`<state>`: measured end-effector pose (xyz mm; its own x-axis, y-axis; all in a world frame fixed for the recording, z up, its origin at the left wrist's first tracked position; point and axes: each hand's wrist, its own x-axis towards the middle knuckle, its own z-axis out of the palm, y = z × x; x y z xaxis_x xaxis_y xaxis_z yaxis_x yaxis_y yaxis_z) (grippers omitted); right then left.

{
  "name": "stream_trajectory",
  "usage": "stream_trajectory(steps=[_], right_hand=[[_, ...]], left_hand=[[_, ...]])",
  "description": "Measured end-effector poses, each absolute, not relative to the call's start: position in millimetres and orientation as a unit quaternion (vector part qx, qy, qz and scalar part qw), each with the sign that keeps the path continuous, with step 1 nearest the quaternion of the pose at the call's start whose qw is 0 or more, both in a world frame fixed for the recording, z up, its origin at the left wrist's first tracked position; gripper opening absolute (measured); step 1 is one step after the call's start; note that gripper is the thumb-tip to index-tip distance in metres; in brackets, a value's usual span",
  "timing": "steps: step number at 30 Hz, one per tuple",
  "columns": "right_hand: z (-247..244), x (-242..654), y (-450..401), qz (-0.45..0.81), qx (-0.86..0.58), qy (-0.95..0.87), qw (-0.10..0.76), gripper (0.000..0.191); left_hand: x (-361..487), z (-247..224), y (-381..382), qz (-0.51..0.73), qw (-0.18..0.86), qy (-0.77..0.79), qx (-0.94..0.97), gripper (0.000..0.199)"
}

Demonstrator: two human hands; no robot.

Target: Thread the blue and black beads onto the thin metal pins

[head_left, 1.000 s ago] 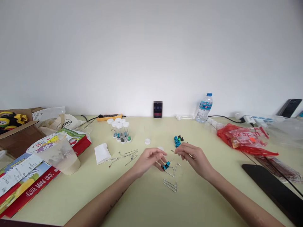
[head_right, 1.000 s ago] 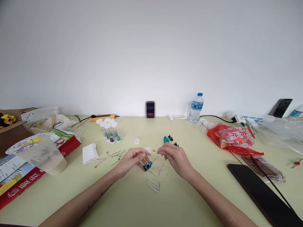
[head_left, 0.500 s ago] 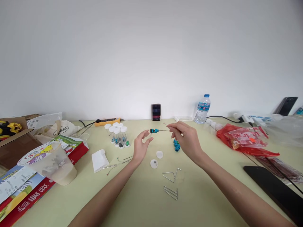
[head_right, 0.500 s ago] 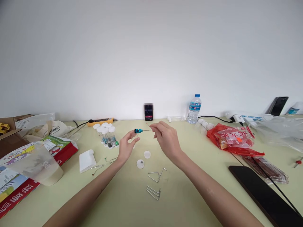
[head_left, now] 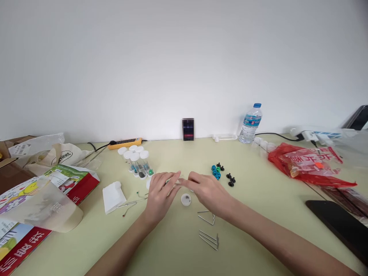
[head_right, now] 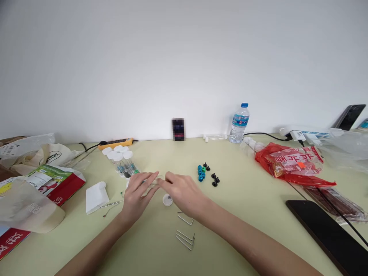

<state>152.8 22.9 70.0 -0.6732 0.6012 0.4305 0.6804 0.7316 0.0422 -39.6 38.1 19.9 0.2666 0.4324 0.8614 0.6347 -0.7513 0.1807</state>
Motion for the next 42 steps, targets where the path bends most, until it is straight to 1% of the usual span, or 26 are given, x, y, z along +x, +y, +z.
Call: stream_trajectory(steps=[2, 4, 8, 10, 12, 13, 14, 15, 17, 18, 19, 21, 24, 27, 30, 35, 36, 37, 39, 40, 41, 42], right_hand=[[72.7, 151.6, 20.1, -0.086, -0.345, -0.92, 0.163, 0.045], [74.0, 152.8, 18.2, -0.05, -0.35, -0.926, 0.13, 0.041], [79.1, 157.5, 16.2, 0.054, -0.356, -0.928, 0.097, 0.032], [88.3, 161.3, 17.1, 0.139, -0.333, -0.928, 0.096, 0.027], [101.5, 169.3, 22.2, 0.278, -0.296, -0.91, 0.083, 0.032], [107.9, 175.5, 27.0, 0.333, -0.302, -0.888, 0.095, 0.034], [113.2, 183.3, 33.4, 0.356, -0.32, -0.87, 0.121, 0.035], [116.7, 192.6, 41.3, 0.345, -0.354, -0.854, 0.162, 0.035], [116.9, 214.0, 60.3, 0.259, -0.449, -0.823, 0.232, 0.03], [113.5, 225.2, 70.4, 0.206, -0.498, -0.808, 0.239, 0.026], [108.3, 236.0, 80.2, 0.164, -0.54, -0.794, 0.226, 0.023], [95.1, 254.4, 97.2, 0.108, -0.59, -0.782, 0.168, 0.019], [76.0, 271.0, 113.1, 0.07, -0.623, -0.775, 0.073, 0.018], [65.1, 276.3, 119.3, 0.063, -0.627, -0.774, 0.053, 0.02], [63.5, 273.5, 120.0, 0.066, -0.623, -0.777, 0.052, 0.02], [66.4, 244.0, 108.5, 0.082, -0.572, -0.812, 0.082, 0.021], [64.6, 234.6, 103.8, 0.097, -0.547, -0.827, 0.09, 0.02], [61.4, 225.0, 98.6, 0.139, -0.503, -0.847, 0.103, 0.02], [51.8, 207.0, 88.0, 0.211, -0.446, -0.863, 0.108, 0.032], [46.4, 199.4, 83.3, 0.225, -0.432, -0.868, 0.094, 0.037], [41.4, 193.2, 79.6, 0.221, -0.425, -0.874, 0.084, 0.036], [37.3, 188.5, 76.9, 0.21, -0.419, -0.88, 0.082, 0.028]], left_hand=[[-39.9, 17.0, 39.1, -0.482, 0.125, -0.321, -0.805, 0.054], [-39.2, 15.7, 39.2, -0.484, 0.124, -0.315, -0.807, 0.053], [-36.5, 15.6, 34.5, -0.479, 0.078, -0.284, -0.827, 0.055], [-35.3, 16.6, 31.1, -0.473, 0.042, -0.279, -0.835, 0.055], [-34.8, 18.9, 28.9, -0.493, -0.008, -0.315, -0.811, 0.05], [-35.0, 20.7, 28.9, -0.511, -0.043, -0.346, -0.786, 0.047], [-35.4, 22.7, 29.6, -0.539, -0.081, -0.378, -0.749, 0.043], [-36.0, 24.8, 31.0, -0.56, -0.134, -0.411, -0.707, 0.041], [-37.6, 28.6, 35.6, -0.601, -0.251, -0.424, -0.629, 0.039], [-38.6, 29.8, 38.4, -0.618, -0.291, -0.421, -0.597, 0.04], [-39.6, 30.4, 41.2, -0.632, -0.318, -0.419, -0.569, 0.041], [-41.6, 29.6, 46.6, -0.644, -0.353, -0.412, -0.539, 0.041], [-43.9, 25.4, 52.3, -0.64, -0.376, -0.406, -0.534, 0.043], [-45.1, 22.3, 54.5, -0.622, -0.39, -0.406, -0.544, 0.042], [-45.8, 21.3, 55.0, -0.6, -0.41, -0.407, -0.553, 0.043], [-46.3, 14.9, 58.0, -0.566, -0.427, -0.422, -0.565, 0.045], [-46.2, 12.8, 59.0, -0.557, -0.429, -0.427, -0.569, 0.045], [-46.0, 11.0, 59.8, -0.551, -0.43, -0.432, -0.57, 0.045], [-45.3, 8.5, 60.8, -0.545, -0.423, -0.44, -0.575, 0.045], [-44.9, 8.1, 60.8, -0.544, -0.416, -0.443, -0.578, 0.045], [-44.3, 8.3, 60.2, -0.543, -0.408, -0.446, -0.582, 0.046], [-43.7, 8.9, 59.3, -0.542, -0.4, -0.448, -0.588, 0.046]])
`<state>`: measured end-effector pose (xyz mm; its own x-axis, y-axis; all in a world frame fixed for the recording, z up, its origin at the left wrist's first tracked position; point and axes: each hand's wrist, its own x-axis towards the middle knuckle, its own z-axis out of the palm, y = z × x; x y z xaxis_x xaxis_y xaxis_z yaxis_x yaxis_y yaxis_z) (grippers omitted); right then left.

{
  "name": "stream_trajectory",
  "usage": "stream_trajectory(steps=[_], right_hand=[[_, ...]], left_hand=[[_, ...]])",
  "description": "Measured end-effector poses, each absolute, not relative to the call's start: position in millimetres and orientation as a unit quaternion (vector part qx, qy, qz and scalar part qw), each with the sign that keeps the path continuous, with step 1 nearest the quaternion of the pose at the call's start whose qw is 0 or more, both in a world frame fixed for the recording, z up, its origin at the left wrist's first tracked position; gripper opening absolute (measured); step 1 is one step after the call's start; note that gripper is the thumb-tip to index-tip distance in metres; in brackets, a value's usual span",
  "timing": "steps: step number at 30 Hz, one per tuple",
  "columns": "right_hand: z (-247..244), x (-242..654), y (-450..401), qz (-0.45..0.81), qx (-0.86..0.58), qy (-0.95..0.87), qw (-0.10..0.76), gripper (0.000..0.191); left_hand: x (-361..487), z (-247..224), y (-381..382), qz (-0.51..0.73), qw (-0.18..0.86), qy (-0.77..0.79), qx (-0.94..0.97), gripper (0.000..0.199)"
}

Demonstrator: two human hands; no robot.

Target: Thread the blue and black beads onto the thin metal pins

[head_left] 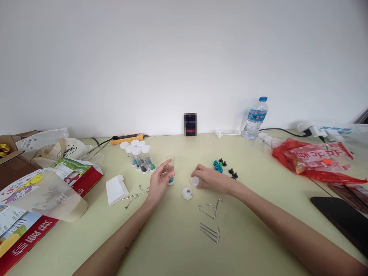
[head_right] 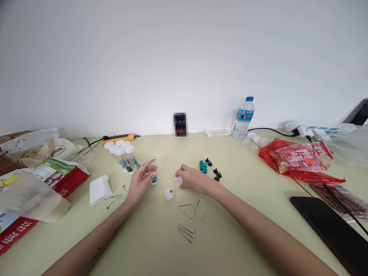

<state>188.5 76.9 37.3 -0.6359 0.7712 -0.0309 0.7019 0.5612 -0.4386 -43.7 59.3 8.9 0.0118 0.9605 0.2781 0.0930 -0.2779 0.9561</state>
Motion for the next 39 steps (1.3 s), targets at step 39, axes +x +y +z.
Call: stream_trajectory(steps=[39], right_hand=[[81.3, 184.2, 58.8, 0.403, -0.352, -0.8, 0.271, 0.032]], left_hand=[[-28.0, 11.7, 30.8, 0.391, 0.233, 0.437, 0.776, 0.045]])
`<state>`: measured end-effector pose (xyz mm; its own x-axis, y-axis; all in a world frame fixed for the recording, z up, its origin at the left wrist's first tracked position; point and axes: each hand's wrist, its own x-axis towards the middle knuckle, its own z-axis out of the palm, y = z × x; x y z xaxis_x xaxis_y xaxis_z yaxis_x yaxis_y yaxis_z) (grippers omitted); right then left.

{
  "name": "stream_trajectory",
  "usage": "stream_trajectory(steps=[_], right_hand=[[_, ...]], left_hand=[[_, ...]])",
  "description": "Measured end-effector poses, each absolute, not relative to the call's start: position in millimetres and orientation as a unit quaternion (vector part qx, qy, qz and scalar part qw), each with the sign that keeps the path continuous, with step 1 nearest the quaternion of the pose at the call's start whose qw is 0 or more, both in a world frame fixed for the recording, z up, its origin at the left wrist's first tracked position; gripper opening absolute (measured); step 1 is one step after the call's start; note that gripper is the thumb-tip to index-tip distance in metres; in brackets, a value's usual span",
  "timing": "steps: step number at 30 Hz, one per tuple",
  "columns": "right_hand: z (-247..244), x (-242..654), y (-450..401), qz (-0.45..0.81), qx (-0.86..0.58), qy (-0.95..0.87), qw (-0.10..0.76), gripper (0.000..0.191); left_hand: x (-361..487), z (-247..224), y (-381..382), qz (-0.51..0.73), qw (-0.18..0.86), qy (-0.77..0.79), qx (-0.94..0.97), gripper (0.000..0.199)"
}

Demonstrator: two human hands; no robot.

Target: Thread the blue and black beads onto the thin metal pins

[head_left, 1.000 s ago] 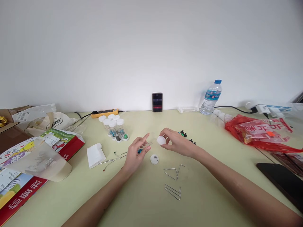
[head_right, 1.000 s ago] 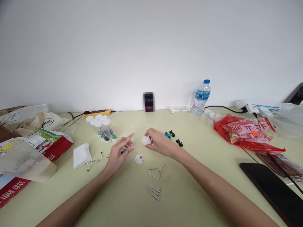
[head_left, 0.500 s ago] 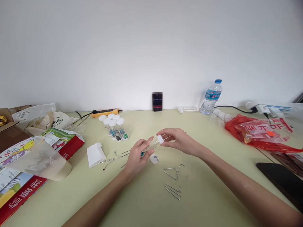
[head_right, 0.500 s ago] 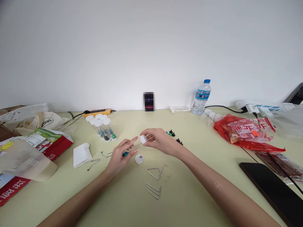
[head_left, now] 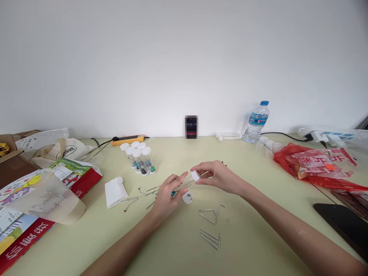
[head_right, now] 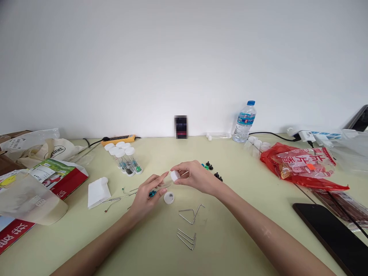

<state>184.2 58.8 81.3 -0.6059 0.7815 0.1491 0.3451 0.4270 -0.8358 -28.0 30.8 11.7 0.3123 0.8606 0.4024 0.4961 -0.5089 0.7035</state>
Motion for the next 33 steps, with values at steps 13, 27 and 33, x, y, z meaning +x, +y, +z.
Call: stream_trajectory(steps=[13, 27, 33], right_hand=[[80.6, 182.9, 57.0, 0.4, -0.346, -0.8, 0.283, 0.033], [89.1, 171.9, 40.4, 0.185, -0.356, -0.873, 0.276, 0.057], [87.4, 168.8, 37.2, 0.197, -0.324, -0.898, 0.223, 0.065]], left_hand=[[-27.5, 11.6, 28.3, 0.398, 0.226, 0.438, 0.774, 0.045], [-29.5, 16.0, 33.4, 0.474, 0.281, 0.423, 0.719, 0.044], [-28.6, 15.0, 34.5, 0.494, 0.301, 0.428, 0.694, 0.04]])
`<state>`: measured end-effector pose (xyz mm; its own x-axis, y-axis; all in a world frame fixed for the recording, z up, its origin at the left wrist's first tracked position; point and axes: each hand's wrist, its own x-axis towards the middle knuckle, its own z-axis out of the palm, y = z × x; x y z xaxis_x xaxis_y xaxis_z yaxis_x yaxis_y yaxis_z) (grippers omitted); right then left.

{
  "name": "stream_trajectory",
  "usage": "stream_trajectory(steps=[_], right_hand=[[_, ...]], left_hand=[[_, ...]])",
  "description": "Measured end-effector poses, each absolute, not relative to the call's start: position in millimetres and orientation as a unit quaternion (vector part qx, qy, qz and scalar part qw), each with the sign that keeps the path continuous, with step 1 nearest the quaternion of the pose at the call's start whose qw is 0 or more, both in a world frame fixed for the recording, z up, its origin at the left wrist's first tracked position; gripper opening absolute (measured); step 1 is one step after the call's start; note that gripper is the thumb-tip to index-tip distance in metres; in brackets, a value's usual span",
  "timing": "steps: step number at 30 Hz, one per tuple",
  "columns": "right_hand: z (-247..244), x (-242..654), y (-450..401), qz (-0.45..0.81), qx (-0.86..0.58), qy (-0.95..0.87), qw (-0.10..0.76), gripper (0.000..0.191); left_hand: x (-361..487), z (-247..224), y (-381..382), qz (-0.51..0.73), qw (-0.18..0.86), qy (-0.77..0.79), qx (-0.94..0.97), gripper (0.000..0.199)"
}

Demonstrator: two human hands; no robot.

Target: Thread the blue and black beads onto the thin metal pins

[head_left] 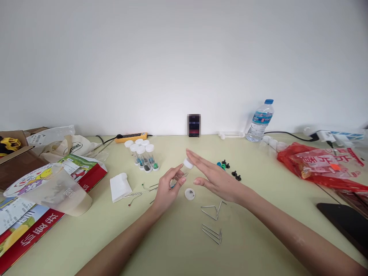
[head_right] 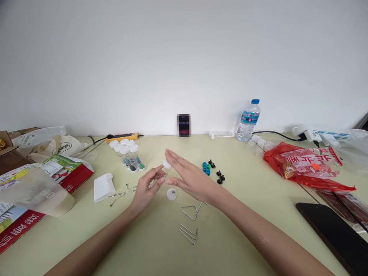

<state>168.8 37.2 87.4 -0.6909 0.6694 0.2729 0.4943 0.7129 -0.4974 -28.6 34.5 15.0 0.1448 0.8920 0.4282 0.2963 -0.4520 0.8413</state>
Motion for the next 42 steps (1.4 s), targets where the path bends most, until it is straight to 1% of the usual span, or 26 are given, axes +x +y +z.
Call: stream_trajectory(steps=[2, 4, 6, 8, 12, 14, 18, 21, 22, 25, 27, 36, 39, 42], right_hand=[[87.7, 169.0, 37.5, 0.187, -0.323, -0.902, 0.215, 0.065], [89.5, 170.3, 37.6, 0.169, -0.346, -0.892, 0.237, 0.065], [92.6, 172.6, 37.3, 0.155, -0.383, -0.872, 0.264, 0.062], [96.1, 174.8, 36.6, 0.153, -0.407, -0.861, 0.264, 0.059], [100.2, 176.8, 35.4, 0.158, -0.412, -0.865, 0.238, 0.057], [100.5, 176.8, 35.0, 0.16, -0.405, -0.871, 0.228, 0.055], [101.7, 177.8, 33.9, 0.155, -0.395, -0.881, 0.209, 0.054], [104.4, 179.6, 33.0, 0.153, -0.393, -0.883, 0.205, 0.054], [105.4, 180.2, 33.0, 0.154, -0.394, -0.883, 0.205, 0.054], [106.8, 181.8, 34.2, 0.157, -0.396, -0.881, 0.206, 0.054], [106.6, 182.4, 35.6, 0.159, -0.395, -0.881, 0.205, 0.054], [105.3, 181.9, 36.3, 0.18, -0.387, -0.887, 0.174, 0.052], [107.3, 182.7, 35.8, 0.187, -0.389, -0.887, 0.165, 0.053], [112.0, 186.7, 36.0, 0.186, -0.397, -0.884, 0.161, 0.054]], left_hand=[[-30.1, 16.0, 36.7, 0.5, 0.3, 0.436, 0.686, 0.037], [-35.0, 20.0, 40.7, 0.506, 0.285, 0.45, 0.679, 0.032], [-43.8, 27.1, 46.2, 0.519, 0.242, 0.481, 0.664, 0.027], [-55.1, 35.2, 52.1, 0.517, 0.174, 0.539, 0.642, 0.026], [-73.9, 44.0, 60.1, 0.414, 0.053, 0.649, 0.636, 0.029], [-77.7, 42.9, 61.0, 0.377, 0.03, 0.67, 0.638, 0.034], [-77.5, 40.0, 58.9, 0.338, 0.006, 0.689, 0.641, 0.053], [-77.5, 43.5, 57.5, 0.306, -0.036, 0.707, 0.637, 0.066], [-78.1, 45.0, 57.5, 0.287, -0.056, 0.712, 0.639, 0.066], [-80.9, 46.6, 58.9, 0.232, -0.103, 0.71, 0.657, 0.056], [-82.8, 44.4, 61.0, 0.216, -0.12, 0.707, 0.663, 0.052], [-88.4, 32.8, 73.7, 0.198, -0.142, 0.719, 0.65, 0.056], [-90.5, 32.0, 74.6, 0.203, -0.146, 0.718, 0.649, 0.06], [-92.0, 30.9, 71.4, 0.228, -0.172, 0.708, 0.646, 0.068]])
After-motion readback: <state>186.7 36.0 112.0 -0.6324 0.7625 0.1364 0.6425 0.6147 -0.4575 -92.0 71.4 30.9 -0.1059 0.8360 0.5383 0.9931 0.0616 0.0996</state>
